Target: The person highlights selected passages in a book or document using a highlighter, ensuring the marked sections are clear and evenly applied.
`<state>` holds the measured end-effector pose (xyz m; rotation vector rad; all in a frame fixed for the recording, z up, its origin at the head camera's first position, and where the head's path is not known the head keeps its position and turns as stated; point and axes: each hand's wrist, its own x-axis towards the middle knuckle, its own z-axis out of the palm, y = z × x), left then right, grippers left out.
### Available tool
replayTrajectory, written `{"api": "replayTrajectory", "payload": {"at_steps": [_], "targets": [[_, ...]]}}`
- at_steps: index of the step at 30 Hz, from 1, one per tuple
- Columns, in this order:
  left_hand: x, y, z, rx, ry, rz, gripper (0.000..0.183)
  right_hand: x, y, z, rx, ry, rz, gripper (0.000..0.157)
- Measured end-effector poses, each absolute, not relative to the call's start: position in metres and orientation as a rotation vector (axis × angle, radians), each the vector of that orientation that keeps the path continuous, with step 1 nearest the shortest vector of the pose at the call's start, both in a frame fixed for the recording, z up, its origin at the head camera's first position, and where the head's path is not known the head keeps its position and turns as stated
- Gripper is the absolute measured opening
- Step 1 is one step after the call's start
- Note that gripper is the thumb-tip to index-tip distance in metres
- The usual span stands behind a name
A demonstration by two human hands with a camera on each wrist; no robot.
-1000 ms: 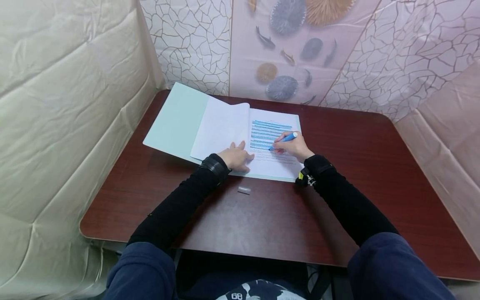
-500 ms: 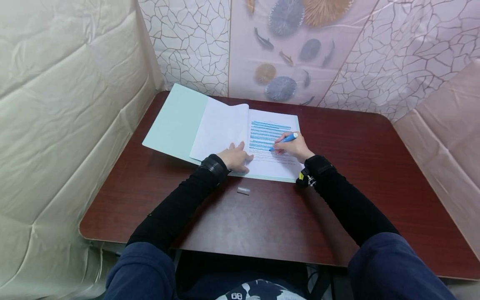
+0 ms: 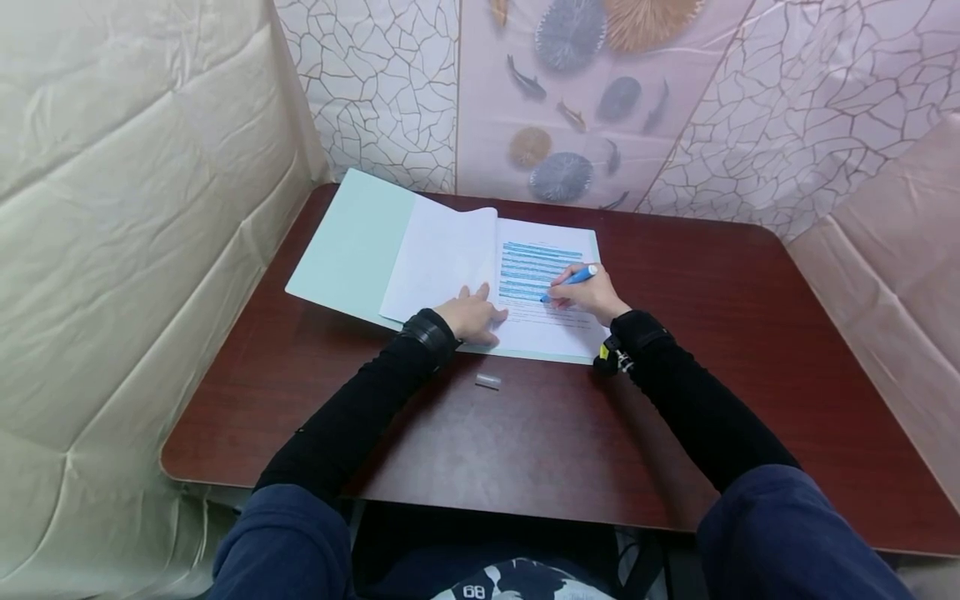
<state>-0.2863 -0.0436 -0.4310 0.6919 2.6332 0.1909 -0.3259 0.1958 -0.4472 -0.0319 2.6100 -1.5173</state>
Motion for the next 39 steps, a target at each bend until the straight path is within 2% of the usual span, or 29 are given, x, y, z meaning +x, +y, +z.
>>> {"api": "replayTrajectory", "payload": {"at_steps": [39], "targets": [[-0.2882,-0.0415,-0.4332,0.694,2.637,0.187,0.062,-0.3248,0.199,-0.4449,-0.023,2.62,-1.513,0.022]]}}
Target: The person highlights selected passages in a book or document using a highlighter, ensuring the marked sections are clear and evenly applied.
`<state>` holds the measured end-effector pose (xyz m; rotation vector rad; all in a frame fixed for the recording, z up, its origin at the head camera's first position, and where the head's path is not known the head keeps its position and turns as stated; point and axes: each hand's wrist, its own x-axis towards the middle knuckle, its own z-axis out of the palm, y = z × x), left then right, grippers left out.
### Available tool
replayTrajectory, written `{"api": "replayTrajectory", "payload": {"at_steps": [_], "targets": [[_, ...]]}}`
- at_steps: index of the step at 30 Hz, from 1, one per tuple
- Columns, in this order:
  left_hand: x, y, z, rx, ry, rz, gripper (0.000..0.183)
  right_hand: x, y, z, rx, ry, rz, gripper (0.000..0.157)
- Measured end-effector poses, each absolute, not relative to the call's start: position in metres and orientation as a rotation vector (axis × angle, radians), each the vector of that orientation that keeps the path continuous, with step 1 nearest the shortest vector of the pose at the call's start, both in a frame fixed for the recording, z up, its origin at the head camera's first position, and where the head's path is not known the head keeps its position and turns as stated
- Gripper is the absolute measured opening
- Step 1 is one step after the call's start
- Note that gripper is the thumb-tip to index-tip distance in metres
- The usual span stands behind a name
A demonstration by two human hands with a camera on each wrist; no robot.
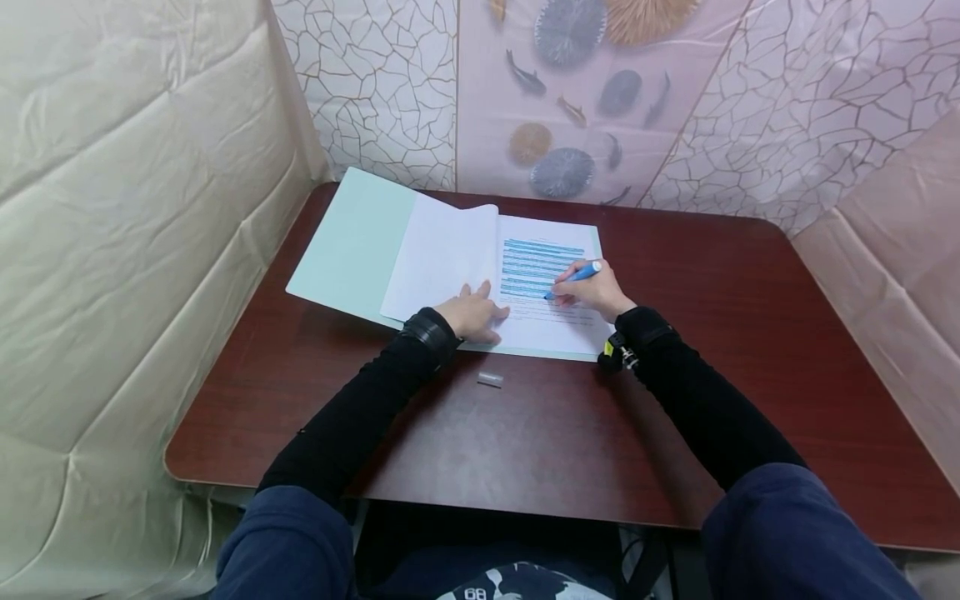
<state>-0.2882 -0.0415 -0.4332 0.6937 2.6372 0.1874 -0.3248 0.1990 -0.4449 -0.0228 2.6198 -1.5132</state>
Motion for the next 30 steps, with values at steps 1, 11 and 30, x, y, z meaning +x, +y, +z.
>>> {"api": "replayTrajectory", "payload": {"at_steps": [1,11,30], "targets": [[-0.2882,-0.0414,-0.4332,0.691,2.637,0.19,0.062,-0.3249,0.1996,-0.445,-0.024,2.621,-1.511,0.021],[-0.2887,-0.0411,-0.4333,0.678,2.63,0.197,0.063,-0.3255,0.2028,-0.4454,-0.058,2.614,-1.518,0.013],[-0.2878,-0.0417,-0.4308,0.705,2.633,0.187,0.064,-0.3236,0.2047,-0.4423,-0.018,2.651,-1.482,0.018]]}}
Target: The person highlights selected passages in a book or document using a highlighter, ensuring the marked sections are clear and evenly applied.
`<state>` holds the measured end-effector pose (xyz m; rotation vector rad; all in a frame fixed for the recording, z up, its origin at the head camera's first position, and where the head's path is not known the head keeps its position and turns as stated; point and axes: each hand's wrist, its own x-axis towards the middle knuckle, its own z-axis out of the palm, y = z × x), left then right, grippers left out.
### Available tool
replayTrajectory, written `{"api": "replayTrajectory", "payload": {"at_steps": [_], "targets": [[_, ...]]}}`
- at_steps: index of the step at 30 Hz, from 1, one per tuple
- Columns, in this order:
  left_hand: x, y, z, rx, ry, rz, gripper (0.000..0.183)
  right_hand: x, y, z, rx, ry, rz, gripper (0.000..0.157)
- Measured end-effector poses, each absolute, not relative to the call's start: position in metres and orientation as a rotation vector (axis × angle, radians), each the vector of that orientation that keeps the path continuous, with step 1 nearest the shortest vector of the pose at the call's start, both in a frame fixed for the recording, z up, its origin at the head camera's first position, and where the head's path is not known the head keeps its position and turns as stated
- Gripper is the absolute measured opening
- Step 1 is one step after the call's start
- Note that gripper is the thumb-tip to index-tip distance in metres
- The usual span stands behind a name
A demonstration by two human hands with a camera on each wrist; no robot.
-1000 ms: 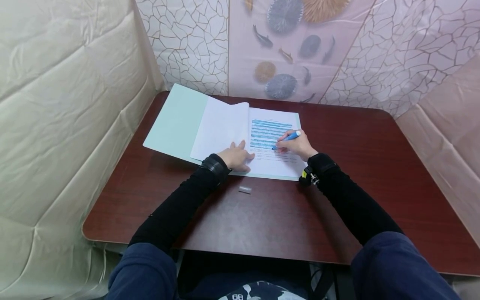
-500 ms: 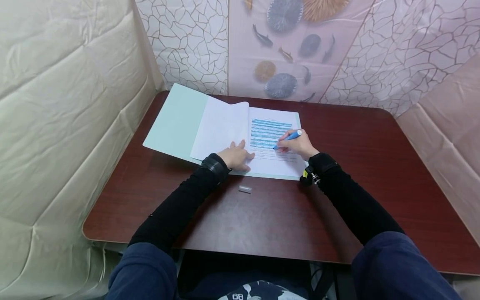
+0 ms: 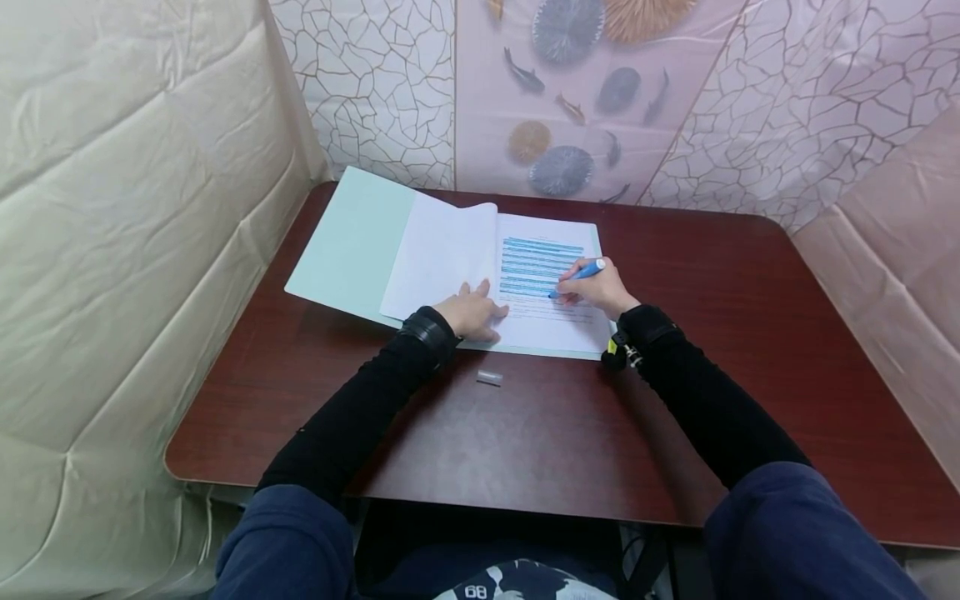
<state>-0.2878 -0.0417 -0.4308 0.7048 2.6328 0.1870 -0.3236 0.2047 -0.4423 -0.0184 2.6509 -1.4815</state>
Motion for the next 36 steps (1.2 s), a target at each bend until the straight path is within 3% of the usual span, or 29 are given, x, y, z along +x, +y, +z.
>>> {"api": "replayTrajectory", "payload": {"at_steps": [27,36], "targets": [[-0.29,-0.041,-0.43,0.733,2.657,0.147,0.063,-0.326,0.21,-0.441,-0.052,2.62,-1.53,0.02],[-0.29,-0.041,-0.433,0.713,2.647,0.159,0.063,-0.312,0.205,-0.426,-0.063,2.577,-1.528,0.019]]}}
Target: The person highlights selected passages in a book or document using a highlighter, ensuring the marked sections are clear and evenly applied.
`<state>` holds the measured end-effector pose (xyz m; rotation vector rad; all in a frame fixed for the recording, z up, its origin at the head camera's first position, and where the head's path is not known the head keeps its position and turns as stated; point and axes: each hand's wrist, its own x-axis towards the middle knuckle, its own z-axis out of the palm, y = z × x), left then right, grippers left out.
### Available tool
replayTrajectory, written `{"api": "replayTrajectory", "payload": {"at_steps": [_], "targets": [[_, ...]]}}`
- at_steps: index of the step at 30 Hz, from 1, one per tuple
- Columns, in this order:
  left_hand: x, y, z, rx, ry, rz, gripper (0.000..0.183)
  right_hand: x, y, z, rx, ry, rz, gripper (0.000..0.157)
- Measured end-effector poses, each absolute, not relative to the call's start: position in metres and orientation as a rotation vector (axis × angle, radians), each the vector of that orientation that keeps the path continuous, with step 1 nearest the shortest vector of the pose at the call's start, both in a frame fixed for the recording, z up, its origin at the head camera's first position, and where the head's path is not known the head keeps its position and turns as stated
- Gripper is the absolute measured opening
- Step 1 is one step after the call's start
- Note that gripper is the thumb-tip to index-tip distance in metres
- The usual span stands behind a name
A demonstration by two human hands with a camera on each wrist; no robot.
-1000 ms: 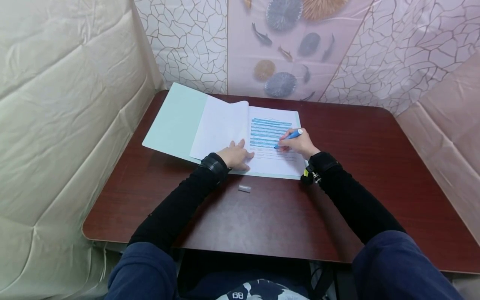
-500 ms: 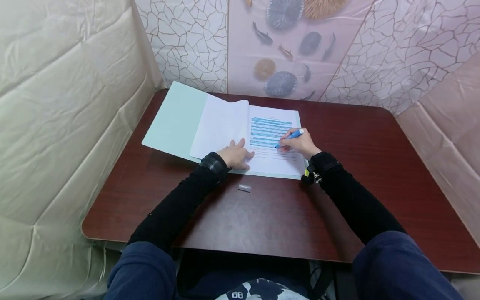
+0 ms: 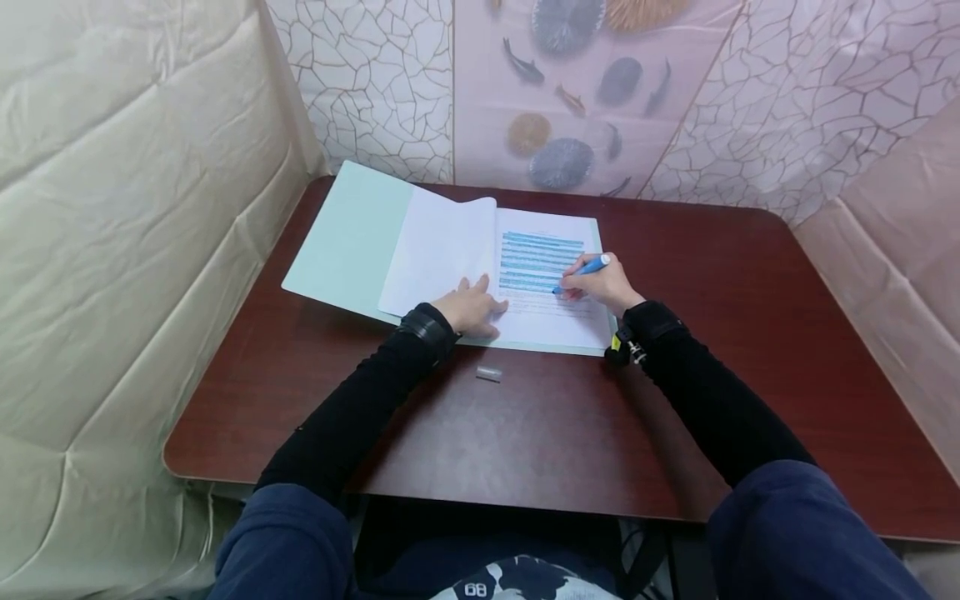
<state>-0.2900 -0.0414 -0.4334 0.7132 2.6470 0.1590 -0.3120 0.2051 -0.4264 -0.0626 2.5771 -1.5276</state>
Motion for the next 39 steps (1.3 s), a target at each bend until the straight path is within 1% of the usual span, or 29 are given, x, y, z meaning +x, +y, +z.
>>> {"api": "replayTrajectory", "payload": {"at_steps": [11,20,39], "targets": [[-0.29,-0.041,-0.435,0.706,2.65,0.152,0.063,-0.323,0.214,-0.444,-0.052,2.621,-1.511,0.02],[-0.291,-0.042,-0.434,0.707,2.648,0.157,0.063,-0.322,0.215,-0.443,-0.091,2.635,-1.519,0.021],[-0.288,-0.043,-0.433,0.695,2.637,0.181,0.063,-0.322,0.219,-0.445,-0.055,2.694,-1.457,0.018]]}}
